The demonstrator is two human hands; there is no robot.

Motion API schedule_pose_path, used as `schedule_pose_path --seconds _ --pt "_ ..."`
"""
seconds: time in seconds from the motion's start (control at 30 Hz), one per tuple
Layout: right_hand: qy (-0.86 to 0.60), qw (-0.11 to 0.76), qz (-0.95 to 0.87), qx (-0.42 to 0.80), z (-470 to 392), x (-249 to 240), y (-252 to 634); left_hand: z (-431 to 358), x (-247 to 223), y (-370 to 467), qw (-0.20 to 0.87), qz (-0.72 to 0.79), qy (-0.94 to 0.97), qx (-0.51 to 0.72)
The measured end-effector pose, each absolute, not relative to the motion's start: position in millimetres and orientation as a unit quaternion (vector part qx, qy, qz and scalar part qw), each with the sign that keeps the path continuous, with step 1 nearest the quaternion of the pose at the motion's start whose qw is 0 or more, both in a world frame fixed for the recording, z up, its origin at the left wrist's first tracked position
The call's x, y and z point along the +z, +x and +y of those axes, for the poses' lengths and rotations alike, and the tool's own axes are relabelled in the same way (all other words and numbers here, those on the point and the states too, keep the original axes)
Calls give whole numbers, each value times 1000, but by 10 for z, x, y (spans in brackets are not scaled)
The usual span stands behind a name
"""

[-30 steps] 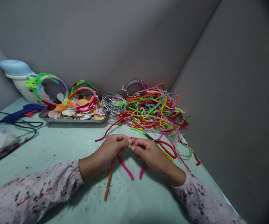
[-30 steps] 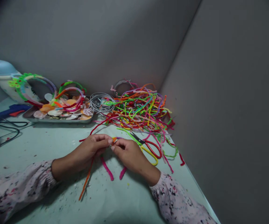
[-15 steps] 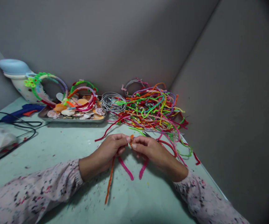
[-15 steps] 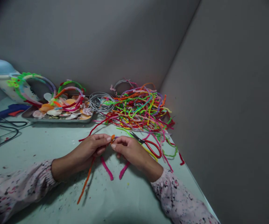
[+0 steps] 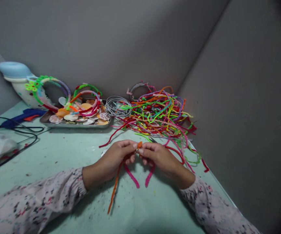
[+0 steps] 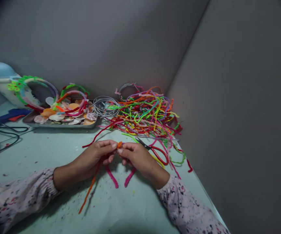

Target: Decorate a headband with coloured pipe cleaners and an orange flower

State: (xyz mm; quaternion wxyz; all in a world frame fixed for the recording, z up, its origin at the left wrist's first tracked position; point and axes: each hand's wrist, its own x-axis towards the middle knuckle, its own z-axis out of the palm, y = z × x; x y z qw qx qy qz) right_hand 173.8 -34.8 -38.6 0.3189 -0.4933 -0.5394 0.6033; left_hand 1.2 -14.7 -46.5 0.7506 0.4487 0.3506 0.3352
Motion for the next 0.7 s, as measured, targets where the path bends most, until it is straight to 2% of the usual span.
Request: schedule_pose_path --seconds 0.53,0.7 --pt "-517 377 -590 492 -325 -299 1772 -158 -424 21 798 328 399 310" --pt "-491 389 -533 569 -308 -332 1823 -145 -407 -2 814 320 402 270"
